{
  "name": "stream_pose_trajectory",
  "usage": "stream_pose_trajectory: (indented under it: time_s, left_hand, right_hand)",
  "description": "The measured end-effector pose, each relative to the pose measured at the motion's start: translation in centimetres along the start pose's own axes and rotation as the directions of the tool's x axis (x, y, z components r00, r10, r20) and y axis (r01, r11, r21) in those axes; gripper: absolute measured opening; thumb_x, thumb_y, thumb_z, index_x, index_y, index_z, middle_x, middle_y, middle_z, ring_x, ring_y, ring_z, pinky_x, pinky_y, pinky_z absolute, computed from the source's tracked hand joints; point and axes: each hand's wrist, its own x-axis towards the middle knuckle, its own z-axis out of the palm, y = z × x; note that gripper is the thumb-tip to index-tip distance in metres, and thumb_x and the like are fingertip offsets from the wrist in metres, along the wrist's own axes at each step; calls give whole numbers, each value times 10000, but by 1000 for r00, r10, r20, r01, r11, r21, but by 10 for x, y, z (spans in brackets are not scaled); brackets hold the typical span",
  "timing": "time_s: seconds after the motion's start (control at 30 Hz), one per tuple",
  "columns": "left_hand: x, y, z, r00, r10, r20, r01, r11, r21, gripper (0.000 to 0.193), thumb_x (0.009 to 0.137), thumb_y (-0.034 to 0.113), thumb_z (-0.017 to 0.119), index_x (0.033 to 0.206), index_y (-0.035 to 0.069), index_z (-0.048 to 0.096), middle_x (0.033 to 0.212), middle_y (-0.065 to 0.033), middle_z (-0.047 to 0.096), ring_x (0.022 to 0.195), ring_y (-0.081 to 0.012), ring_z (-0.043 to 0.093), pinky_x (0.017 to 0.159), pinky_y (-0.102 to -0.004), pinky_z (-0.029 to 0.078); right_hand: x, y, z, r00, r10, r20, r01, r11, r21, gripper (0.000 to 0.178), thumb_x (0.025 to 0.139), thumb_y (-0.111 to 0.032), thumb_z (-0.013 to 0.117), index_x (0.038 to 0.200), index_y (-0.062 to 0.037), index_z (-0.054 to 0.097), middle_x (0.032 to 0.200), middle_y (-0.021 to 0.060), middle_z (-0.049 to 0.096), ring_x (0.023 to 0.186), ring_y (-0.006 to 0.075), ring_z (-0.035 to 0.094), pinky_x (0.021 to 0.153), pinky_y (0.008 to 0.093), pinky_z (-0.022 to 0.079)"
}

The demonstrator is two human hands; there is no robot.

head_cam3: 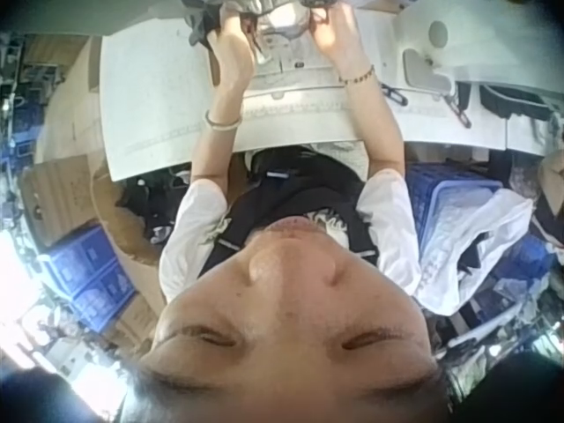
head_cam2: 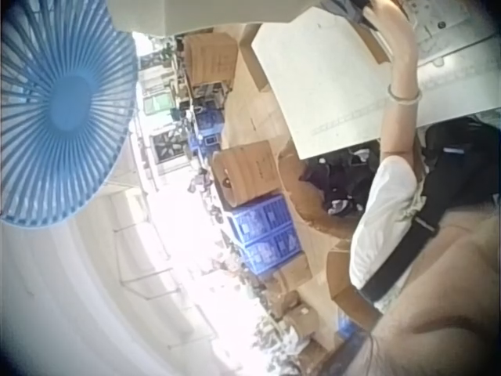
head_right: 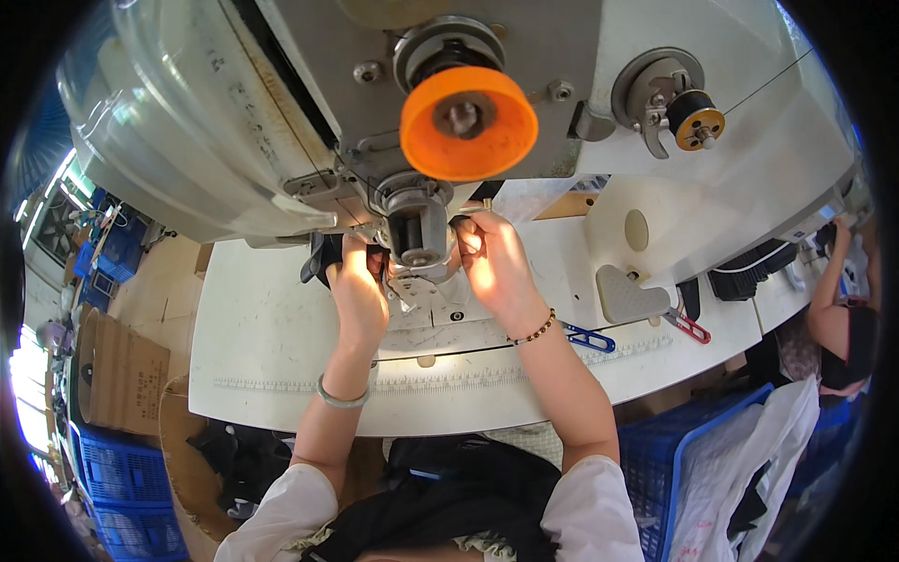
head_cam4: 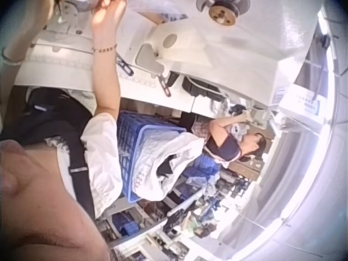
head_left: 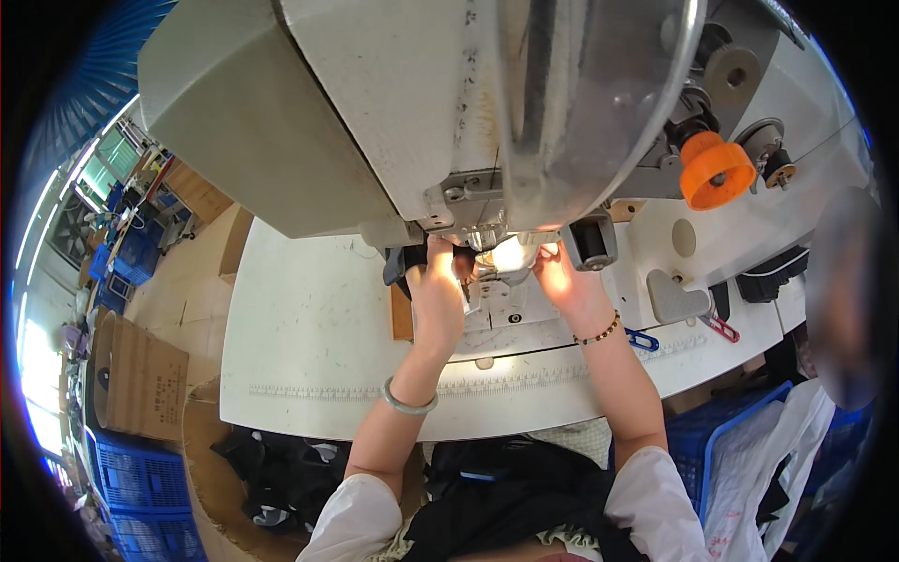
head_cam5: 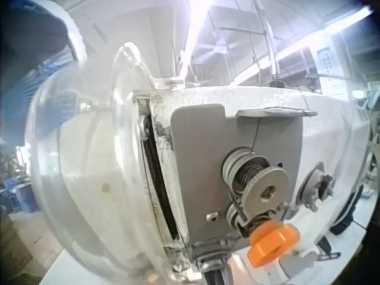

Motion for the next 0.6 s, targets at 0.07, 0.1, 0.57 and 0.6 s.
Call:
stream_pose_trajectory:
  time_s: [0.07,0.1,0.57,0.6]
  left_hand:
    - [-2,1,3,1000,0,-16,0,1000,-5,166,836,148,480,713,37,466,620,-14,441,533,-94,423,477,-234,379]
    - [-4,2,5,999,0,-47,0,1000,-1,164,837,153,481,720,38,468,630,-10,443,544,-88,421,490,-225,377]
    - [5,-3,-3,998,49,50,-53,996,78,226,846,225,435,725,39,474,575,-7,415,498,-74,382,471,-216,336]
    - [5,-5,-5,998,41,47,-44,996,73,229,848,233,437,726,44,479,577,-2,413,500,-71,379,470,-213,333]
  right_hand:
    - [1,-1,0,1000,23,15,-23,1000,7,122,810,-78,386,695,-86,428,547,-28,371,498,63,334,502,206,302]
    - [3,-1,1,999,38,-28,-38,999,-4,119,809,-77,390,699,-85,433,547,-30,370,498,60,335,498,202,298]
    - [3,-1,-2,998,64,-10,-62,991,120,87,797,-57,435,714,-68,459,540,-25,363,490,62,337,480,196,285]
    - [5,1,-4,999,48,19,-50,994,98,77,799,-61,442,724,-66,461,544,-25,365,489,65,337,479,196,285]
